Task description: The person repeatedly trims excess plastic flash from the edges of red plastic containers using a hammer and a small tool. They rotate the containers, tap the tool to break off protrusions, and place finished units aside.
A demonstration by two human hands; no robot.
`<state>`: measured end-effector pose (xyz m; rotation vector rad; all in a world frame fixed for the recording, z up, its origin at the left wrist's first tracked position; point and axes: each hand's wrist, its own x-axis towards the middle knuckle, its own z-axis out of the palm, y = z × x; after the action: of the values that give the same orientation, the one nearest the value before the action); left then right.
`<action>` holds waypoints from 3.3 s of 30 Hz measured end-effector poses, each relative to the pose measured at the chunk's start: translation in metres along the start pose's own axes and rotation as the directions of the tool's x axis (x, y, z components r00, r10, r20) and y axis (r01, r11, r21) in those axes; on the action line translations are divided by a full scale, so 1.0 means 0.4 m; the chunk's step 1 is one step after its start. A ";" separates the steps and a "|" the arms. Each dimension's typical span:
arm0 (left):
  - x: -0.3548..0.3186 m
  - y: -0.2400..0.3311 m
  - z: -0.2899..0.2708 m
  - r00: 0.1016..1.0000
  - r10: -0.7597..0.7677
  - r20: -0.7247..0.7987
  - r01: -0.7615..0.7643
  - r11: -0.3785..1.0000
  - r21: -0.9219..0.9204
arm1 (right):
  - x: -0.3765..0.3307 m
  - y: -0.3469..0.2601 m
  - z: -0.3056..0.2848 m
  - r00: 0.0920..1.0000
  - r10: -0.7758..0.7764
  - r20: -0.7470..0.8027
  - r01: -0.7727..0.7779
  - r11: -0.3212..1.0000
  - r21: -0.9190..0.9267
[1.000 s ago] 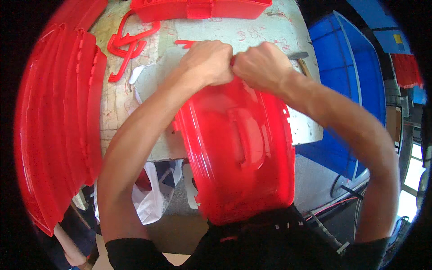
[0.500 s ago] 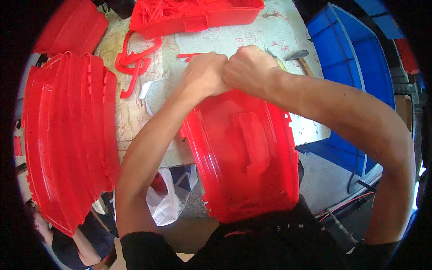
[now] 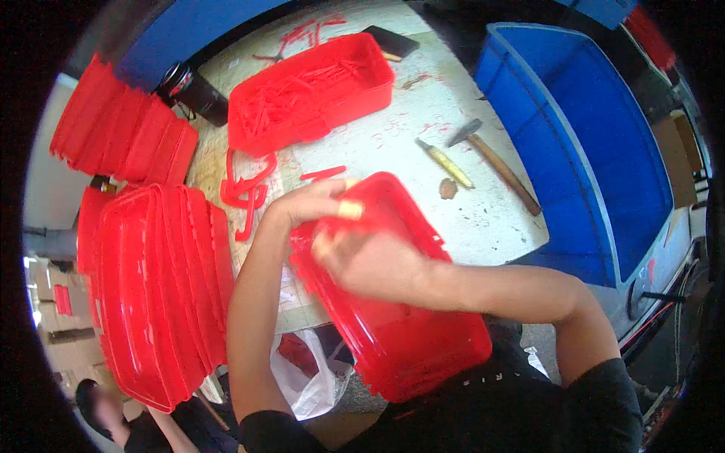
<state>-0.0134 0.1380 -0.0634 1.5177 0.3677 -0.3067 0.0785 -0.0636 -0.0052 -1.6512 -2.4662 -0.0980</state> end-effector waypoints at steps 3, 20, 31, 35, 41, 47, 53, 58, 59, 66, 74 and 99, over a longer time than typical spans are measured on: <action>-0.071 -0.015 0.001 0.990 -0.105 -0.098 0.121 0.977 0.175 | -0.050 0.014 0.020 0.998 0.020 -0.062 0.002 0.941 0.337; -0.285 0.007 0.307 0.245 0.388 -0.889 0.376 0.807 0.456 | -0.480 0.252 0.106 0.454 0.864 0.218 -0.497 0.043 0.867; 0.154 0.046 0.330 0.702 0.519 -0.488 0.360 0.332 0.872 | -0.461 0.153 0.167 0.561 0.648 0.515 -0.275 -0.441 0.854; 0.152 0.050 0.332 0.698 0.509 -0.504 0.386 0.326 0.863 | -0.428 0.166 0.169 0.529 0.652 0.543 -0.267 -0.480 0.836; 0.164 0.038 0.323 0.680 0.511 -0.525 0.421 0.315 0.851 | -0.430 0.172 0.165 0.546 0.684 0.485 -0.394 -0.302 0.868; 0.165 0.028 0.319 0.657 0.550 -0.515 0.420 0.300 0.856 | -0.472 0.141 0.151 0.571 0.621 0.537 -0.383 -0.377 0.843; 0.167 0.039 0.321 0.667 0.403 -0.627 0.490 0.398 0.776 | -0.516 0.097 0.133 0.590 0.638 0.494 -0.424 -0.275 0.863; 0.167 0.044 0.325 0.661 0.399 -0.635 0.534 0.343 0.773 | -0.592 0.034 0.116 0.579 0.640 0.505 -0.482 -0.231 0.845; 0.167 0.045 0.324 0.662 0.407 -0.629 0.531 0.337 0.777 | -0.609 0.017 0.110 0.575 0.655 0.491 -0.497 -0.198 0.845; 0.164 0.042 0.313 0.638 0.452 -0.623 0.488 0.389 0.781 | -0.664 -0.004 -0.010 0.862 0.411 0.298 -0.474 0.441 0.762; 0.159 0.032 0.302 0.664 0.419 -0.619 0.463 0.419 0.781 | -0.418 0.198 -0.006 0.725 0.680 0.110 -0.680 0.682 0.269; 0.158 0.013 0.296 0.608 0.517 -0.603 0.399 0.457 0.795 | -0.398 0.090 -0.035 0.563 0.809 0.167 -0.817 0.576 -0.037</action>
<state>0.0512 0.0219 -0.0829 2.7613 0.9819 0.4226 0.1723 -0.1971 -0.0215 -2.6776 -1.4890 0.2303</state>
